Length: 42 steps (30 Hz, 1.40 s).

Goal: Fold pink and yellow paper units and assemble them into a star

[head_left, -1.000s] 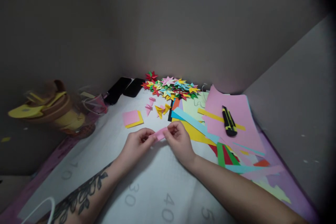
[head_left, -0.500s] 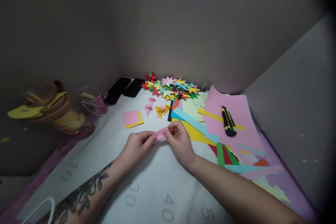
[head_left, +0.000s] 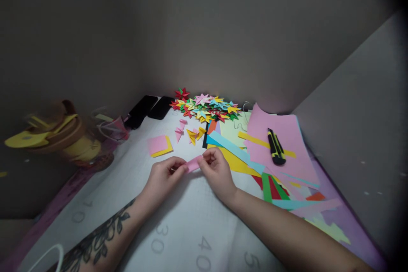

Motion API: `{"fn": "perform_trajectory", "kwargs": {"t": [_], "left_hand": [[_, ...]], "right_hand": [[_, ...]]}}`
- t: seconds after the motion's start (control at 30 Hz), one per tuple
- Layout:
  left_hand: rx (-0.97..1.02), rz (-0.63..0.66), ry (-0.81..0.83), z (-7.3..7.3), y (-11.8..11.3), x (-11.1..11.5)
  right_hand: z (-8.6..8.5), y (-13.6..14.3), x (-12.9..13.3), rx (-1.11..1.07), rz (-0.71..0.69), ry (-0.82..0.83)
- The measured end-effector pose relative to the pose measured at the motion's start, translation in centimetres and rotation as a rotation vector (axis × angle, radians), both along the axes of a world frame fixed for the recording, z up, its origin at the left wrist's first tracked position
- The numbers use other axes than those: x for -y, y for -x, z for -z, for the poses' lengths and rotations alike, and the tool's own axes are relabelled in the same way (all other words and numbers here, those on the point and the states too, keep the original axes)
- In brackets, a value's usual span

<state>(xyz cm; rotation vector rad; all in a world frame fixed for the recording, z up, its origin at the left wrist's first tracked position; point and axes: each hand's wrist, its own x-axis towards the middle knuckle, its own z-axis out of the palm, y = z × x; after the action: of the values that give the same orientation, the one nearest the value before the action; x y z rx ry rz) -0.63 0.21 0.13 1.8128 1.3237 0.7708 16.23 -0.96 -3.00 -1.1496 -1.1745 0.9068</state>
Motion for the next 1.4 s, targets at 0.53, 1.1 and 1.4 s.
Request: {"fn": "perform_trajectory", "kwargs": {"t": [0.53, 1.1, 1.4], "left_hand": [[0.003, -0.044, 0.027, -0.1, 0.1, -0.1], [0.071, -0.102, 0.11, -0.7, -0.3, -0.2], [0.132, -0.155, 0.072, -0.8, -1.0, 0.4]], "right_hand": [[0.1, 0.0, -0.1, -0.03, 0.004, 0.025], [0.1, 0.3, -0.1, -0.116, -0.031, 0.041], [-0.2, 1.4, 0.4, -0.17, -0.135, 0.142]]}}
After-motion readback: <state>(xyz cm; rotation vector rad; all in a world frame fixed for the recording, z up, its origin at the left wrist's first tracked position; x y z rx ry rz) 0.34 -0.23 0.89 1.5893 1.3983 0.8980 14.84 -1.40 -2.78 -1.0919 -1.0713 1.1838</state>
